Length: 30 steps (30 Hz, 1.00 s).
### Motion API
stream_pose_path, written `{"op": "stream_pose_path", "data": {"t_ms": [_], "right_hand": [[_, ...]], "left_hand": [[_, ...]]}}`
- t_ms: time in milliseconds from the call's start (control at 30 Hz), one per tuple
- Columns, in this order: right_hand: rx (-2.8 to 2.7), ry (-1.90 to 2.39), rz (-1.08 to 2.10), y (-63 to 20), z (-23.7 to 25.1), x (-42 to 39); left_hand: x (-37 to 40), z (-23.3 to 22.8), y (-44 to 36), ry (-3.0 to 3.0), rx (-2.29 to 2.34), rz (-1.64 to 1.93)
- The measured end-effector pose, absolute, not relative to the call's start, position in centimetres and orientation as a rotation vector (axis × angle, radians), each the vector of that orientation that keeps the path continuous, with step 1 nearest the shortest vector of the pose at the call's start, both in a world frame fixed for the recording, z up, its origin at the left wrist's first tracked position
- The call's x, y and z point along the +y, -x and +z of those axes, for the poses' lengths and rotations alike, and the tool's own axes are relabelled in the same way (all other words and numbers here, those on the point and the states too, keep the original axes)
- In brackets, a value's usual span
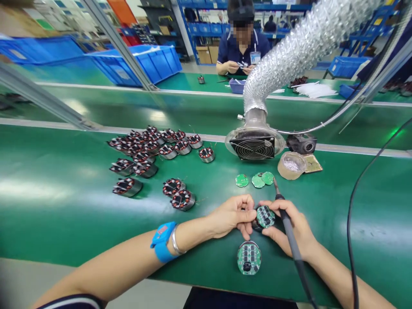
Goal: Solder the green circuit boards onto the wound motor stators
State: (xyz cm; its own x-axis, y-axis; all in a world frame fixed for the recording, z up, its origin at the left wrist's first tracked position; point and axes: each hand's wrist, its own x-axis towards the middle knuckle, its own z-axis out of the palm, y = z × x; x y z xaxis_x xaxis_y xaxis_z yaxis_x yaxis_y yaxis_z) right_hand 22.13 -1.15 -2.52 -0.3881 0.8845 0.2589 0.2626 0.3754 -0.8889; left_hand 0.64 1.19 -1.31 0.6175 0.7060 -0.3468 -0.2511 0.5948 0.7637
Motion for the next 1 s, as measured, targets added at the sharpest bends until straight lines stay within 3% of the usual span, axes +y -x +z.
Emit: {"op": "stream_pose_path", "data": {"t_ms": [200, 533, 767, 1000], "right_hand": [[-1.639, 0.950, 1.353, -22.4, -2.3, -0.3], [-1.758, 1.049, 1.178, -22.1, -2.0, -0.9], [-1.563, 0.983, 1.392, -21.7, -1.0, -0.1], [-1.488, 1.266, 1.051, -20.3, 0.0, -0.4]], "left_hand": [[0.6, -0.4, -0.3, -1.157, 0.846, 0.836], [0.0, -0.5, -1.2, -1.098, 0.982, 0.996], [0.5, -0.2, -0.5, -1.089, 0.890, 0.922], [0.1, 0.6, -1.2, -0.668, 0.764, 0.730]]}}
